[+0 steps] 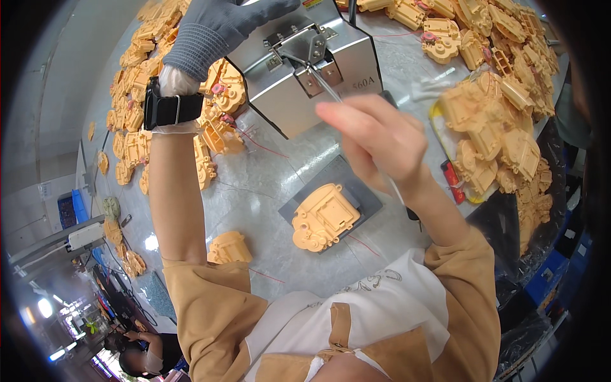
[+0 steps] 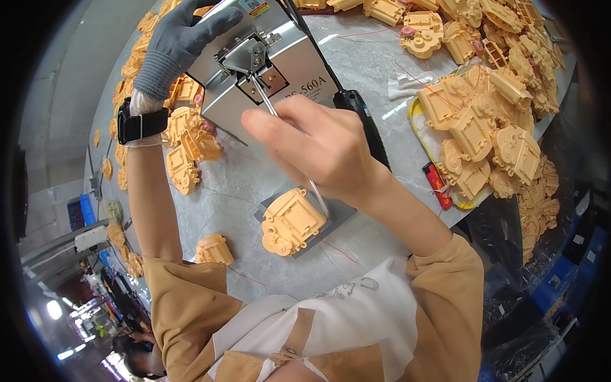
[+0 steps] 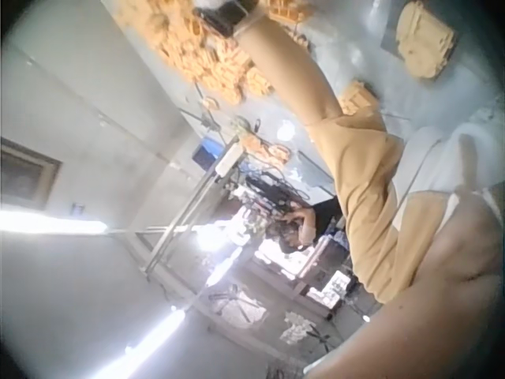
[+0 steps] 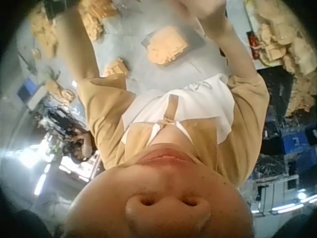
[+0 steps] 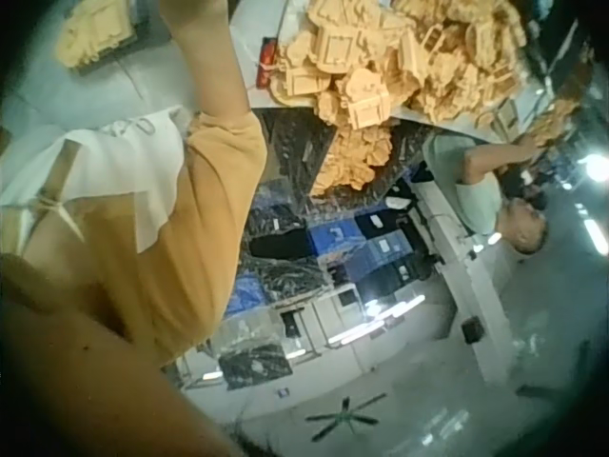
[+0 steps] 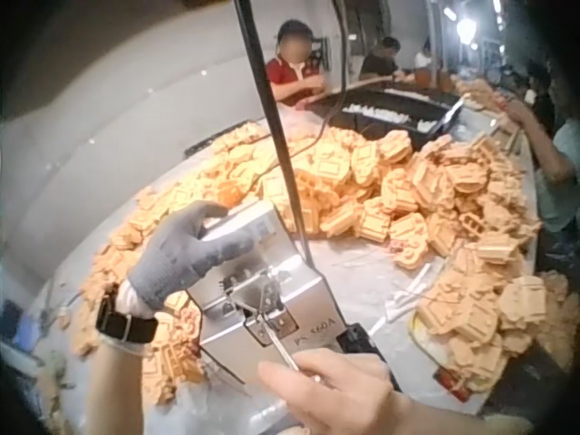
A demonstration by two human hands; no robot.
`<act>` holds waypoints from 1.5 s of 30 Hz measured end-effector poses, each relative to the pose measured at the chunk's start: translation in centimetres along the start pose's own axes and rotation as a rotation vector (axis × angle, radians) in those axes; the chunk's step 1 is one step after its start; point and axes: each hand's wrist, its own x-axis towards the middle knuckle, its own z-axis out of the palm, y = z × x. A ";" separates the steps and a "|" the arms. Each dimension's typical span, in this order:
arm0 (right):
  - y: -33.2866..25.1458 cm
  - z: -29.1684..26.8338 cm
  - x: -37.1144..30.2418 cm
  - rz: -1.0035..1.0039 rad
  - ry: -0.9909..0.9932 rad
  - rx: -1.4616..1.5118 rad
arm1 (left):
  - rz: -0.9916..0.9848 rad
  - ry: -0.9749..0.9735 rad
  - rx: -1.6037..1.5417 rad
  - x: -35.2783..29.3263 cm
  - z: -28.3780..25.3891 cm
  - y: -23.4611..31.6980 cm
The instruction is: The person uses a metal tool to adjust a component on a silver soldering station. They then pick up a yellow plastic housing and use a black rotary tool to grind or smooth the edges of the plastic casing. The person handles multiple yellow plastic parts on the table, moving them aside to access the work area.
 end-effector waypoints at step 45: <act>-0.7 -2.7 1.5 0.615 0.092 0.701 | 0.006 0.020 0.078 -1.2 0.3 1.4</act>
